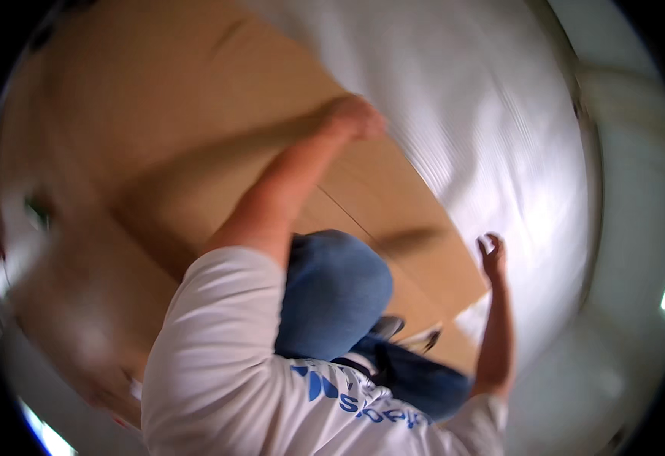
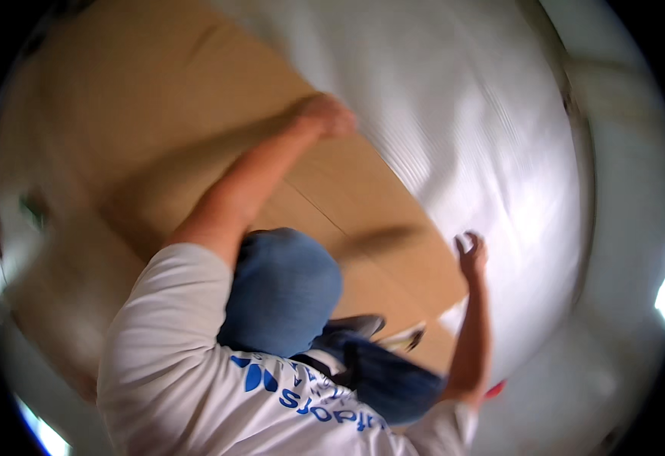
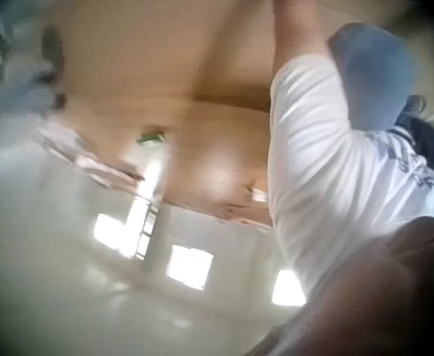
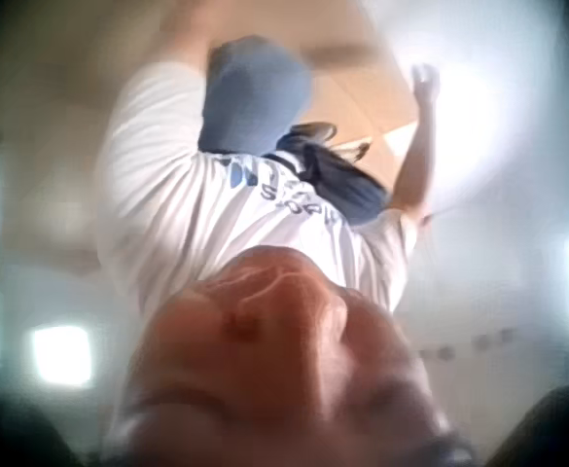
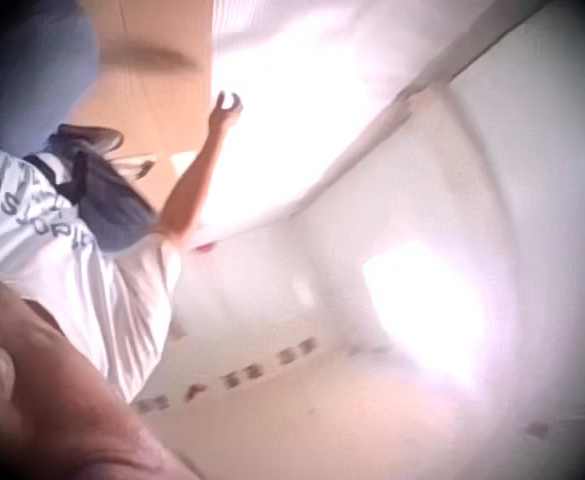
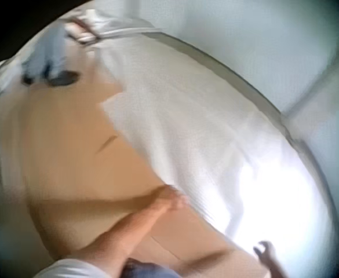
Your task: The person installs laminate wood flooring by positioning planks over a white underlayment and using a hammer with a tapping block to secure them together.
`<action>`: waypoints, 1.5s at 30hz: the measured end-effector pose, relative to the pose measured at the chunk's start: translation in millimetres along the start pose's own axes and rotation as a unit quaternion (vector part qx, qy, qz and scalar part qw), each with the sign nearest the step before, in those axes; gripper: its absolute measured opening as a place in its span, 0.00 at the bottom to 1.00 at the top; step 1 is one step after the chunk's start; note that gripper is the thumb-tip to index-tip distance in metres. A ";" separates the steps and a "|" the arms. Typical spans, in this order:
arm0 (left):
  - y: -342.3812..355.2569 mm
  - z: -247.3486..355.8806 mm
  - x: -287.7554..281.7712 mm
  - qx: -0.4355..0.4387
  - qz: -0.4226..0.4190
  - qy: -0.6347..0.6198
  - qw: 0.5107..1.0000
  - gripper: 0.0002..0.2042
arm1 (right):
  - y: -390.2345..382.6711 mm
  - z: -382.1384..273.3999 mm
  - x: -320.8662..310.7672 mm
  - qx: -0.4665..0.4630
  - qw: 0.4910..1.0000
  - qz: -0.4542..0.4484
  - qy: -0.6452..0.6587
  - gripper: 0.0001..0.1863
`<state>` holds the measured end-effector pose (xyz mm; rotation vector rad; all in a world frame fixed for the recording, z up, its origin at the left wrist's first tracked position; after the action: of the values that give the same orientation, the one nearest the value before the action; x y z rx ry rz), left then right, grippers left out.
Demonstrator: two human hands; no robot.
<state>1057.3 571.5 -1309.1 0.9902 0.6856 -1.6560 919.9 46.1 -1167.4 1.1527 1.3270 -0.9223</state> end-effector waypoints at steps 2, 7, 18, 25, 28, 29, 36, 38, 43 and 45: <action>-4.8 -25.3 21.2 0.000 0.019 -0.057 0.998 0.16 | -58.1 66.6 -42.6 -0.011 0.998 -0.041 -0.039 0.20; -27.7 -16.4 -8.6 -0.014 0.019 0.072 0.997 0.26 | -260.4 108.5 -97.5 0.382 0.907 -0.152 -0.088 0.19; -14.8 55.6 -56.0 0.023 -0.183 0.153 0.971 0.29 | -455.2 3.5 -7.1 0.457 0.879 -0.135 -0.021 0.28; -18.9 91.3 -48.0 0.100 -0.219 0.177 0.954 0.43 | -244.6 105.4 -32.7 0.092 0.971 -0.139 -0.171 0.38; -33.6 75.0 -26.6 0.112 -0.198 0.258 0.939 0.47 | -180.1 130.5 -21.7 0.037 0.978 -0.019 -0.204 0.33; -36.6 92.9 -23.3 0.100 -0.201 0.275 0.935 0.49 | -174.9 136.4 -15.5 -0.006 0.971 0.041 -0.236 0.29; -43.1 89.3 -32.0 0.030 -0.208 0.301 0.930 0.53 | -135.4 103.2 -10.2 0.198 0.920 -0.324 -0.099 0.31; -48.5 72.3 -31.6 0.054 -0.184 0.315 0.930 0.53 | -130.2 98.2 -13.0 0.192 0.927 -0.314 -0.073 0.24; -54.2 77.3 -23.2 0.107 -0.128 0.308 0.937 0.52 | -142.4 113.2 2.3 0.167 0.932 -0.322 -0.023 0.21; -51.0 63.8 -21.2 0.130 -0.103 0.322 0.932 0.51 | -139.3 116.2 0.3 0.150 0.943 -0.290 -0.066 0.22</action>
<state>993.7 544.2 -1260.8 1.7414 1.0440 -1.6217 811.9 -97.6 -1192.7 0.9062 1.4756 -1.6485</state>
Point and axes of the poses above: each hand's wrist, its own y-axis towards the middle knuckle, its own x-axis out of the palm, z = x × y, the point moved 4 cm from there along y, towards the middle knuckle, and after that the axes turned 13 degrees about z, right-handed, at the moved point
